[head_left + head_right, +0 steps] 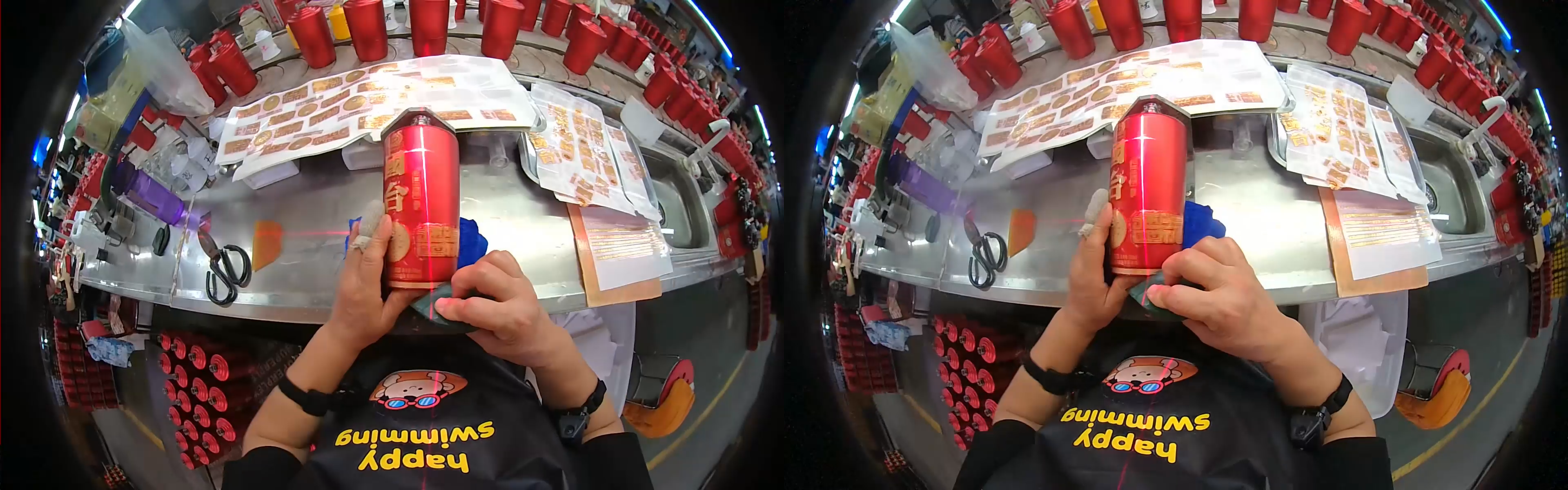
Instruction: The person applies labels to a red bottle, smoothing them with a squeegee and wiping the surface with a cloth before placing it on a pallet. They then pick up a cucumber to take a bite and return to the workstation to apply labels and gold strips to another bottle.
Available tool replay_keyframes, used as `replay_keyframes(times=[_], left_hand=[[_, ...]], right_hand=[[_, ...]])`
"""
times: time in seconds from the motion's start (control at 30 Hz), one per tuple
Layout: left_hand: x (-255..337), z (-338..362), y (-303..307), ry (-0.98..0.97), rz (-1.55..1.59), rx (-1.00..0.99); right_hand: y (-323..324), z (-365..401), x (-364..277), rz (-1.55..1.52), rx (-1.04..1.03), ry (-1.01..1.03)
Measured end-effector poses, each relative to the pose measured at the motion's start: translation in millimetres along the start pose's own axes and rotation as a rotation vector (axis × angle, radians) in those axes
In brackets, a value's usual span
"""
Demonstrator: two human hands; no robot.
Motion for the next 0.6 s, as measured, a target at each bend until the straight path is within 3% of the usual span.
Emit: replay_keyframes(times=[0.17,0.3,0.4,0.53,0.6], left_hand=[[31,-28,19,-0.149,-0.37,-0.157],[13,-15,6,-0.153,-0.191,-0.051],[0,2,1,0.041,0.109,0.026],[14,-13,15,-0.054,-0.175,-0.076],[10,-12,14,-0.041,-0.128,-0.068]], right_hand=[[1,0,1,0.001,-0.021,-0.001],[-1,1,3,-0.019,-0.003,-0.01],[1,1,3,-0.026,-0.015,-0.002],[2,2,4,-0.027,-0.024,-0.005],[0,3,5,-0.038,-0.018,-0.011]])
Point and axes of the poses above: each hand's wrist, its own z-axis away from the middle knuckle, its own y-axis out of the back of the hand, x = y × z, the point moved 1 cm from there along -z, towards the middle knuckle, and after that the axes turned 4 degrees about z, right-handed, at the moved point
